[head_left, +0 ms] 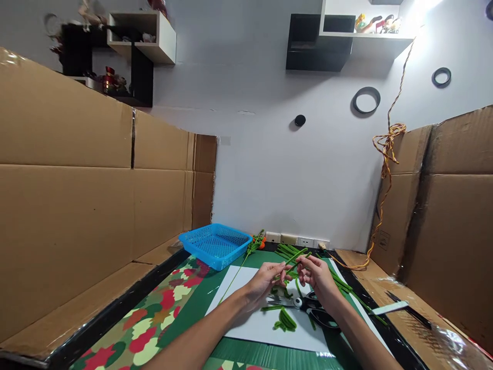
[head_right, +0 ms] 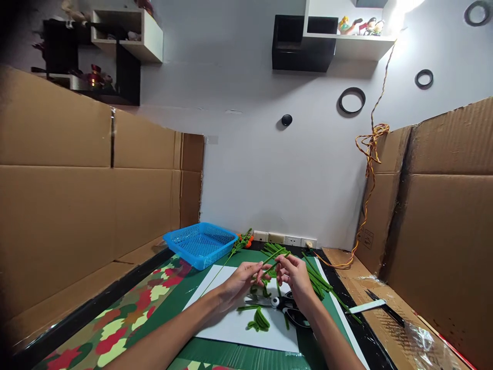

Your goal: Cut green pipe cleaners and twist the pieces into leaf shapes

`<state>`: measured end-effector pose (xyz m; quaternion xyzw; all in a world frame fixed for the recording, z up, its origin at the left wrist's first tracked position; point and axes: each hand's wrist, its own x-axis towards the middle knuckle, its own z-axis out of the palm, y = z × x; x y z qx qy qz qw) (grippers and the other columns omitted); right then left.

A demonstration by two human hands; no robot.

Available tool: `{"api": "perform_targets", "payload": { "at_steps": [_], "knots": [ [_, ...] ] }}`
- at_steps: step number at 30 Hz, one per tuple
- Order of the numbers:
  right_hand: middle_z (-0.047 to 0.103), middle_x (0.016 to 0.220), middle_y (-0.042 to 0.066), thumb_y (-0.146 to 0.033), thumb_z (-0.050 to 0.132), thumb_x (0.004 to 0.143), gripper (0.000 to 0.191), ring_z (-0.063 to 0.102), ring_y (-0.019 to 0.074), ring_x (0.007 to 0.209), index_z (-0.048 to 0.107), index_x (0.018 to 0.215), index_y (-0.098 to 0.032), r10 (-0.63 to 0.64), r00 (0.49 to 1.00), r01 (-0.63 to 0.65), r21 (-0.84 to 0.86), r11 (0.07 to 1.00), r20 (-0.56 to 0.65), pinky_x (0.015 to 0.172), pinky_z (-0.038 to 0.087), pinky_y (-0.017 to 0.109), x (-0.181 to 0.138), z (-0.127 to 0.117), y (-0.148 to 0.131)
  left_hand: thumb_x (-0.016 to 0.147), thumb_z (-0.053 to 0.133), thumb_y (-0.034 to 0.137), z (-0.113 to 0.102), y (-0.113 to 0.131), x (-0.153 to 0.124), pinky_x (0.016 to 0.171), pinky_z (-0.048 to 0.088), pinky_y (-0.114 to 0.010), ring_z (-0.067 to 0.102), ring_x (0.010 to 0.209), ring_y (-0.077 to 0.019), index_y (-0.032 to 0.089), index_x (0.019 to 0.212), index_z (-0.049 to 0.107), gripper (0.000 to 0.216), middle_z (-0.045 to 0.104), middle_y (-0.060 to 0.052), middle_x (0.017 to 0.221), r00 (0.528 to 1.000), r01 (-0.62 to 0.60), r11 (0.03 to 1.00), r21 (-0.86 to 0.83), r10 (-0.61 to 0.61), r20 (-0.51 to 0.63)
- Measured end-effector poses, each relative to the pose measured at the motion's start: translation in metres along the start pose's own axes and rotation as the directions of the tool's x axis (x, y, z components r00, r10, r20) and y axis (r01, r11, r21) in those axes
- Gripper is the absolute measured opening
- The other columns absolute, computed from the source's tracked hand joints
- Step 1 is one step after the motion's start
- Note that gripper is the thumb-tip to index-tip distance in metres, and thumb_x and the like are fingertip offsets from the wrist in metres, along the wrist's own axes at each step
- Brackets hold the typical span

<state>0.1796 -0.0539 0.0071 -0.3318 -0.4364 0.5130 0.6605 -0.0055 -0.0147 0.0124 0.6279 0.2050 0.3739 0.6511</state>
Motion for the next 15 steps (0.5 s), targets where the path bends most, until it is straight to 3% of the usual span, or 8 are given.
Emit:
{"api": "perform_targets", "payload": {
  "at_steps": [3,7,15],
  "knots": [
    [0.063,0.064,0.0,-0.049,0.09,0.064,0.044,0.055,0.0103,0.047,0.07,0.084,-0.015,-0.003,1.0,0.003,0.028,1.0,0.007,0.043,0.043,0.022,0.0,0.0022,-0.0003,0.074,0.075,0.069,0.0005,-0.0006,0.0009,0.067,0.037,-0.026,0.056,0.077,-0.015,0.014,0.057,0.052,0.062,0.065,-0.011,0.092,0.999,-0.005,1.0,0.012,0.006,-0.05],
    [0.062,0.063,-0.001,-0.046,0.091,0.063,0.042,0.054,0.0105,0.046,0.064,0.078,-0.017,-0.011,1.0,0.01,0.052,0.999,0.002,0.043,0.044,0.023,-0.0008,0.0049,-0.0024,0.079,0.071,0.067,0.0013,0.0009,-0.0003,0.061,0.029,-0.025,0.042,0.062,-0.0105,0.015,0.062,0.055,0.057,0.053,-0.002,0.07,0.999,-0.007,1.0,0.009,0.007,-0.039],
    [0.062,0.062,-0.001,-0.051,0.09,0.063,0.045,0.049,0.0095,0.042,0.066,0.081,-0.018,-0.072,0.996,0.073,0.014,0.997,-0.056,0.039,0.038,0.022,0.0008,0.0025,-0.0066,0.088,0.062,0.064,0.0021,0.0046,-0.0048,0.063,0.031,-0.027,0.045,0.062,-0.0117,0.015,0.066,0.059,0.053,0.055,-0.002,0.07,1.0,0.006,0.997,0.079,-0.004,-0.029]
  ]
}}
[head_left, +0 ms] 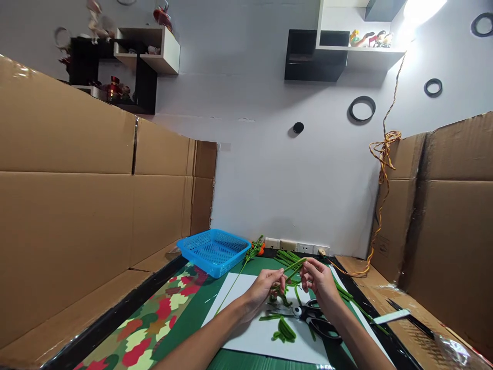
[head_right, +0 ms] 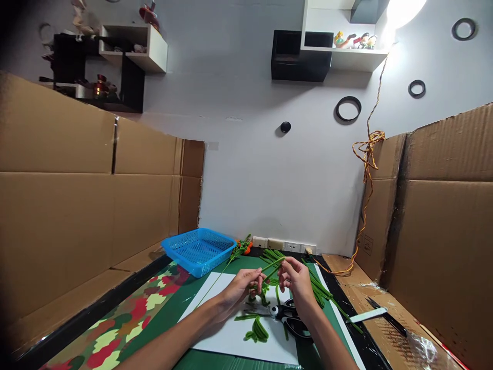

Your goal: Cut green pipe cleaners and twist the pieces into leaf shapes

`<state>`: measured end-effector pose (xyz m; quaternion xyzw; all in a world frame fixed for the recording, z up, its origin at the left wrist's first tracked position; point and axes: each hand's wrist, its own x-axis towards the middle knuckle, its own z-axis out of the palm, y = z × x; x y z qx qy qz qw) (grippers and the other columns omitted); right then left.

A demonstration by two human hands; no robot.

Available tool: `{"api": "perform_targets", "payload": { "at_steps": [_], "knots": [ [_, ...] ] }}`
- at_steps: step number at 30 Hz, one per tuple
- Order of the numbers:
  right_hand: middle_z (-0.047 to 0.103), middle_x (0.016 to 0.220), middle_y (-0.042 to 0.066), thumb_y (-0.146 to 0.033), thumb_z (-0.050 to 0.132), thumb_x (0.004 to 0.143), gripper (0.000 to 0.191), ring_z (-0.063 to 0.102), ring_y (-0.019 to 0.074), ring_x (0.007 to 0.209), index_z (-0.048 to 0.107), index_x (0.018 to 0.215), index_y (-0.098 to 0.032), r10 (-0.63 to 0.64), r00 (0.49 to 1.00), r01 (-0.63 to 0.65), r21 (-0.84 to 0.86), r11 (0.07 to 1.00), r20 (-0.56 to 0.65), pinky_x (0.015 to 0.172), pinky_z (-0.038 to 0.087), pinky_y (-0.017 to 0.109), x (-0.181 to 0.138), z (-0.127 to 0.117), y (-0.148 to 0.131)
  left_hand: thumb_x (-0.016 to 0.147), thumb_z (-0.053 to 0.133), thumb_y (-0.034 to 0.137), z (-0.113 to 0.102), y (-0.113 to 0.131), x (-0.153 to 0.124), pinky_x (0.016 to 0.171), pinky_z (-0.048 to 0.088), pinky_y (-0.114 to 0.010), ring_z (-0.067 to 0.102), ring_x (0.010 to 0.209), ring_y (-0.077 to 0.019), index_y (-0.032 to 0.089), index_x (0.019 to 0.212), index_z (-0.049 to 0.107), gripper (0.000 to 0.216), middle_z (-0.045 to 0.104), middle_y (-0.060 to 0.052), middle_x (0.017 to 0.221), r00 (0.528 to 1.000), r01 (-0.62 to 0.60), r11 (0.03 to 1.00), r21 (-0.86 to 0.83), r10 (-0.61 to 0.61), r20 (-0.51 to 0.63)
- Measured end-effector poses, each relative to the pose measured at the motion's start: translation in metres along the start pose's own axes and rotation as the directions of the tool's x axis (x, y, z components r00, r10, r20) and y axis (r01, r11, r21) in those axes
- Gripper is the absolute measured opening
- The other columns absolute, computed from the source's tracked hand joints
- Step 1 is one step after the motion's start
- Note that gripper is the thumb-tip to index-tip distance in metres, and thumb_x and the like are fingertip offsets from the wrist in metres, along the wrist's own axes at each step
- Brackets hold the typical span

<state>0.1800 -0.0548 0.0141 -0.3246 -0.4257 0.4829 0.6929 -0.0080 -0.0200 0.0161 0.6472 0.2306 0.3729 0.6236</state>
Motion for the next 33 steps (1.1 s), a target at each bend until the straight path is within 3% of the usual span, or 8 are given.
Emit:
{"api": "perform_targets", "payload": {
  "at_steps": [9,12,33],
  "knots": [
    [0.059,0.057,-0.002,-0.058,0.089,0.062,0.048,0.048,0.0096,0.04,0.067,0.079,-0.018,-0.023,0.999,0.022,-0.026,0.999,-0.03,0.038,0.037,0.022,0.0023,0.0006,0.0006,0.082,0.064,0.072,-0.0006,-0.0001,-0.0006,0.055,0.022,-0.025,0.043,0.059,-0.0094,0.013,0.078,0.067,0.06,0.055,-0.002,0.075,0.997,0.068,0.997,-0.029,-0.067,0.049],
    [0.058,0.055,-0.002,-0.057,0.089,0.062,0.048,0.048,0.01,0.04,0.068,0.08,-0.017,-0.018,1.0,0.017,-0.024,1.0,-0.013,0.038,0.038,0.022,0.0031,0.0011,0.0016,0.078,0.066,0.074,-0.001,-0.0014,0.0004,0.053,0.017,-0.025,0.036,0.055,-0.0085,0.013,0.078,0.068,0.061,0.05,0.0,0.068,0.994,0.102,0.995,-0.015,-0.101,0.039],
    [0.059,0.056,-0.002,-0.054,0.091,0.06,0.046,0.048,0.0105,0.039,0.07,0.076,-0.017,-0.04,0.998,0.041,-0.029,0.999,0.04,0.036,0.039,0.023,0.0068,0.0023,0.0065,0.078,0.066,0.066,-0.0055,-0.0008,0.0012,0.05,0.018,-0.024,0.038,0.049,-0.006,0.013,0.075,0.065,0.053,0.063,-0.005,0.078,0.993,0.111,0.994,0.002,-0.111,-0.032]
  ]
}}
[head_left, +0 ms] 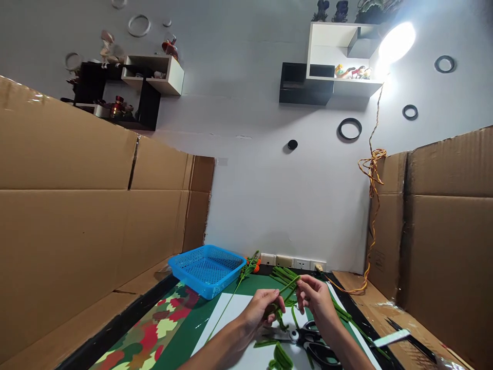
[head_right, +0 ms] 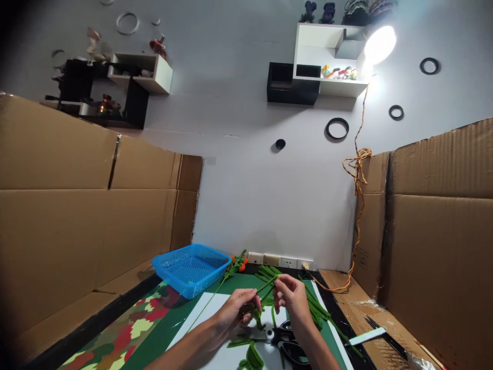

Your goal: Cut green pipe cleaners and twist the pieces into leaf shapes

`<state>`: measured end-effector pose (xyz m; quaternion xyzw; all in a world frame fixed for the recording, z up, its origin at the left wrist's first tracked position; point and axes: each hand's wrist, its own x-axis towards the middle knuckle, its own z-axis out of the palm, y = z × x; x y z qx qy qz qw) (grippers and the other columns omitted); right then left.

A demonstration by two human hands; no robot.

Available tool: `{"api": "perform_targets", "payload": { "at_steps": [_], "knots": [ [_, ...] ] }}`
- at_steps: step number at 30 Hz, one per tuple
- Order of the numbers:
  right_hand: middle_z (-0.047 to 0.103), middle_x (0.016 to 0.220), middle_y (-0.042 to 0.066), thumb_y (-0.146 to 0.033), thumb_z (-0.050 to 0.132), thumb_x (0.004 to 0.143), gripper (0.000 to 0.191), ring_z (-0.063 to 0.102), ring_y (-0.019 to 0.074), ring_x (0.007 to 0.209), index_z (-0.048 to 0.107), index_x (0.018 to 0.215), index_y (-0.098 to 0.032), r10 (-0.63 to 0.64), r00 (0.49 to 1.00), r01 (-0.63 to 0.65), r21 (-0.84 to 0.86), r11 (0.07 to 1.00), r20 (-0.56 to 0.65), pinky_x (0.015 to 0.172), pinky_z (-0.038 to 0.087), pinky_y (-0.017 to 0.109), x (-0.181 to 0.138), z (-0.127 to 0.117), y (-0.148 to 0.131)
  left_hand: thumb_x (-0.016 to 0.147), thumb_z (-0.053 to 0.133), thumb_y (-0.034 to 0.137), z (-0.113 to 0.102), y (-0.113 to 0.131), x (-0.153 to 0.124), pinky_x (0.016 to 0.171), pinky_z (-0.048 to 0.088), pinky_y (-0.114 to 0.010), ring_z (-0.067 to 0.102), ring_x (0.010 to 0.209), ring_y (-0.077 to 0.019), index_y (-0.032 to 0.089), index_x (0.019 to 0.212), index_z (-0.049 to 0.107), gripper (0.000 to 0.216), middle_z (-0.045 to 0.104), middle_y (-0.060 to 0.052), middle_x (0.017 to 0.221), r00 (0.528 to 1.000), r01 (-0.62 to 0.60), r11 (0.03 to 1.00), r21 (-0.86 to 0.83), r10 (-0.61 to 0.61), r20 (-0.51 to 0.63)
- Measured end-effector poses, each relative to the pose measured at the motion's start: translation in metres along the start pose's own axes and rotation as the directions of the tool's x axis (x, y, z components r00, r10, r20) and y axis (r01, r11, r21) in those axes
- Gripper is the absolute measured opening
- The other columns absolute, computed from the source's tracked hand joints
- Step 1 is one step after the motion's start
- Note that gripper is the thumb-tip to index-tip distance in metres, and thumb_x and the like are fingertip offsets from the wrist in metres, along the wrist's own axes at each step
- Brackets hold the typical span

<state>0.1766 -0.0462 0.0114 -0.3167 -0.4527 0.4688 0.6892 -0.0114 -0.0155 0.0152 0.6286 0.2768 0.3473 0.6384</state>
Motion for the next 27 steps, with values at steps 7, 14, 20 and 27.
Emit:
{"api": "perform_targets", "payload": {
  "at_steps": [7,14,20,27],
  "knots": [
    [0.058,0.056,-0.002,-0.054,0.091,0.063,0.046,0.048,0.0099,0.04,0.074,0.082,-0.015,-0.041,0.998,0.044,-0.069,0.997,0.044,0.037,0.039,0.022,0.003,0.0,0.005,0.074,0.067,0.066,0.001,0.002,-0.003,0.05,0.019,-0.024,0.038,0.05,-0.0061,0.013,0.076,0.064,0.053,0.061,-0.003,0.077,0.999,0.017,1.0,-0.002,-0.017,-0.043],
    [0.06,0.054,-0.001,-0.06,0.089,0.062,0.053,0.05,0.0112,0.037,0.074,0.081,-0.013,-0.052,0.999,0.052,-0.096,0.994,0.002,0.034,0.038,0.023,0.01,-0.003,0.012,0.074,0.067,0.062,0.004,0.008,-0.007,0.051,0.018,-0.023,0.038,0.051,-0.0058,0.014,0.078,0.063,0.049,0.06,-0.002,0.076,0.998,0.036,0.999,-0.002,-0.036,-0.048],
    [0.067,0.064,0.003,-0.061,0.09,0.061,0.055,0.057,0.0139,0.043,0.075,0.083,-0.012,-0.025,1.0,0.025,-0.109,0.994,0.007,0.037,0.045,0.024,0.007,-0.001,0.008,0.074,0.066,0.061,0.004,0.007,-0.006,0.051,0.017,-0.023,0.038,0.05,-0.0055,0.013,0.073,0.062,0.047,0.062,-0.003,0.076,0.998,0.028,1.0,0.0,-0.028,-0.053],
    [0.067,0.064,0.005,-0.065,0.088,0.059,0.056,0.058,0.0153,0.044,0.071,0.071,-0.013,-0.015,1.0,0.018,-0.13,0.991,0.018,0.038,0.048,0.027,0.003,0.002,0.005,0.074,0.066,0.059,0.003,0.006,-0.005,0.048,0.017,-0.023,0.039,0.048,-0.0057,0.013,0.074,0.064,0.045,0.063,-0.003,0.074,0.997,0.043,0.999,-0.006,-0.044,-0.058]
  ]
}}
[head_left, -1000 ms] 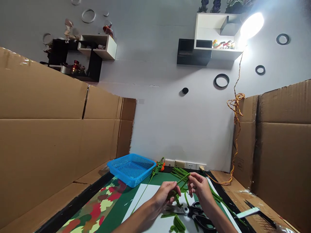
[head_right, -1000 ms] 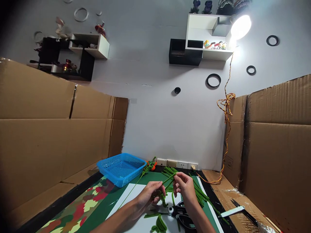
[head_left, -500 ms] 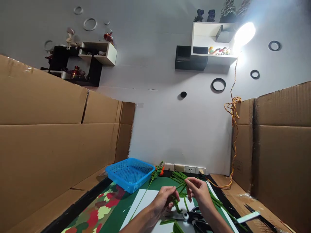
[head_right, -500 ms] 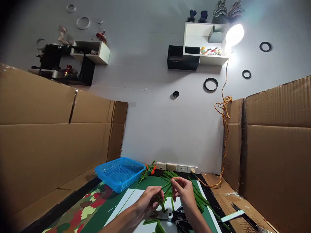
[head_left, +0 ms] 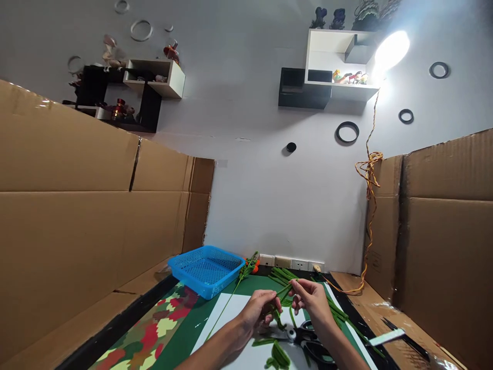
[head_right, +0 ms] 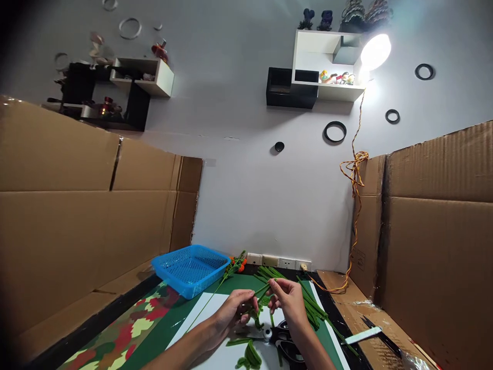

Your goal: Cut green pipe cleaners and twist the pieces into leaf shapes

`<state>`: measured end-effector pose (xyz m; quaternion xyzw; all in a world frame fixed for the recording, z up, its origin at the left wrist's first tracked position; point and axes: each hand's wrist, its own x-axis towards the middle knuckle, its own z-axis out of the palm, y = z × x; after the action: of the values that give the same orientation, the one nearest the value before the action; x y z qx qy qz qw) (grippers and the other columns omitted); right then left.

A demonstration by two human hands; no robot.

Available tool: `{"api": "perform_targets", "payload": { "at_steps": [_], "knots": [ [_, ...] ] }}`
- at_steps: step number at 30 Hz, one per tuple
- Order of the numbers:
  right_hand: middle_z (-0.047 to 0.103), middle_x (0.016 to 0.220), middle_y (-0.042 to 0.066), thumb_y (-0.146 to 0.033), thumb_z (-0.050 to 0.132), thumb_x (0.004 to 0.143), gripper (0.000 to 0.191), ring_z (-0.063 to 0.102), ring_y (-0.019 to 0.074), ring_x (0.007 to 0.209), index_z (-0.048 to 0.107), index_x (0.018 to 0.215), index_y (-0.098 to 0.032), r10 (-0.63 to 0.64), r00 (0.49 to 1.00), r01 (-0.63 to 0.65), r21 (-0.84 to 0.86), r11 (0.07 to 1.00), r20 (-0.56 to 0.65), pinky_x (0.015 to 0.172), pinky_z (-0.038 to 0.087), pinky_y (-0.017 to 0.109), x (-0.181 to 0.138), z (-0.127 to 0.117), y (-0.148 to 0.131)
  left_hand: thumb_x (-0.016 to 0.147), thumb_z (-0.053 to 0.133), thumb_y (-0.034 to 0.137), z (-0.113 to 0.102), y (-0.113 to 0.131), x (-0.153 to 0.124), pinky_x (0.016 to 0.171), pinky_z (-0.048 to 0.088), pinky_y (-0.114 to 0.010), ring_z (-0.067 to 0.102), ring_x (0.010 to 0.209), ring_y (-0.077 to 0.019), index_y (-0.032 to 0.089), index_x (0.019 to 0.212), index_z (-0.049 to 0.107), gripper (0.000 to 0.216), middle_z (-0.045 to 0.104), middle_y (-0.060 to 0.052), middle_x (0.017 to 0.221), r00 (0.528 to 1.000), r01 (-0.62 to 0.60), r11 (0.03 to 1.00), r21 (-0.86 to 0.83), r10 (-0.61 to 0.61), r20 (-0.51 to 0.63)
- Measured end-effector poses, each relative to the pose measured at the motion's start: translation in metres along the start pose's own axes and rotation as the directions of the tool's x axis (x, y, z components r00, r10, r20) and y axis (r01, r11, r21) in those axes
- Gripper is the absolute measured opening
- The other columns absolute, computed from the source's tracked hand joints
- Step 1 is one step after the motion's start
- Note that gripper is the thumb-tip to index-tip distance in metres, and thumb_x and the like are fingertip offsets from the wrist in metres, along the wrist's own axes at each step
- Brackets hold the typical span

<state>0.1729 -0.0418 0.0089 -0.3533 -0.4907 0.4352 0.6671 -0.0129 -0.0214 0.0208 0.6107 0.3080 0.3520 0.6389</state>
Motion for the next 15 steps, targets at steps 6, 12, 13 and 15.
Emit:
{"api": "perform_targets", "payload": {
  "at_steps": [6,12,13,15],
  "knots": [
    [0.069,0.065,0.006,-0.062,0.087,0.064,0.052,0.057,0.0146,0.046,0.073,0.068,-0.013,-0.052,0.998,0.05,-0.064,0.997,-0.036,0.041,0.046,0.027,-0.009,-0.002,-0.011,0.069,0.071,0.057,0.0,-0.006,0.01,0.045,0.018,-0.023,0.039,0.042,-0.0058,0.015,0.07,0.061,0.044,0.06,-0.001,0.065,1.0,0.002,1.0,-0.015,-0.002,-0.013],
    [0.072,0.07,0.006,-0.058,0.085,0.067,0.045,0.058,0.0144,0.049,0.077,0.077,-0.015,-0.072,0.997,0.067,-0.125,0.99,-0.039,0.046,0.049,0.029,-0.016,-0.007,-0.025,0.076,0.069,0.059,0.008,-0.003,0.016,0.044,0.016,-0.023,0.041,0.043,-0.0061,0.013,0.069,0.063,0.046,0.064,-0.005,0.069,0.999,-0.014,1.0,0.016,0.014,-0.037],
    [0.072,0.071,0.006,-0.058,0.085,0.067,0.045,0.058,0.0145,0.049,0.077,0.078,-0.015,-0.072,0.997,0.067,-0.129,0.989,-0.035,0.046,0.05,0.029,-0.016,-0.008,-0.026,0.077,0.069,0.058,0.01,-0.002,0.016,0.045,0.018,-0.022,0.041,0.045,-0.0058,0.013,0.07,0.063,0.046,0.065,-0.005,0.07,0.999,-0.018,1.0,0.011,0.018,-0.031],
    [0.072,0.07,0.005,-0.057,0.085,0.067,0.044,0.059,0.0145,0.05,0.078,0.081,-0.015,-0.075,0.997,0.069,-0.134,0.989,-0.036,0.047,0.051,0.029,-0.016,-0.011,-0.027,0.078,0.07,0.055,0.012,0.0,0.017,0.047,0.021,-0.022,0.041,0.046,-0.0052,0.012,0.07,0.064,0.043,0.065,-0.005,0.073,0.999,-0.036,0.999,0.001,0.036,-0.007]
  ]
}}
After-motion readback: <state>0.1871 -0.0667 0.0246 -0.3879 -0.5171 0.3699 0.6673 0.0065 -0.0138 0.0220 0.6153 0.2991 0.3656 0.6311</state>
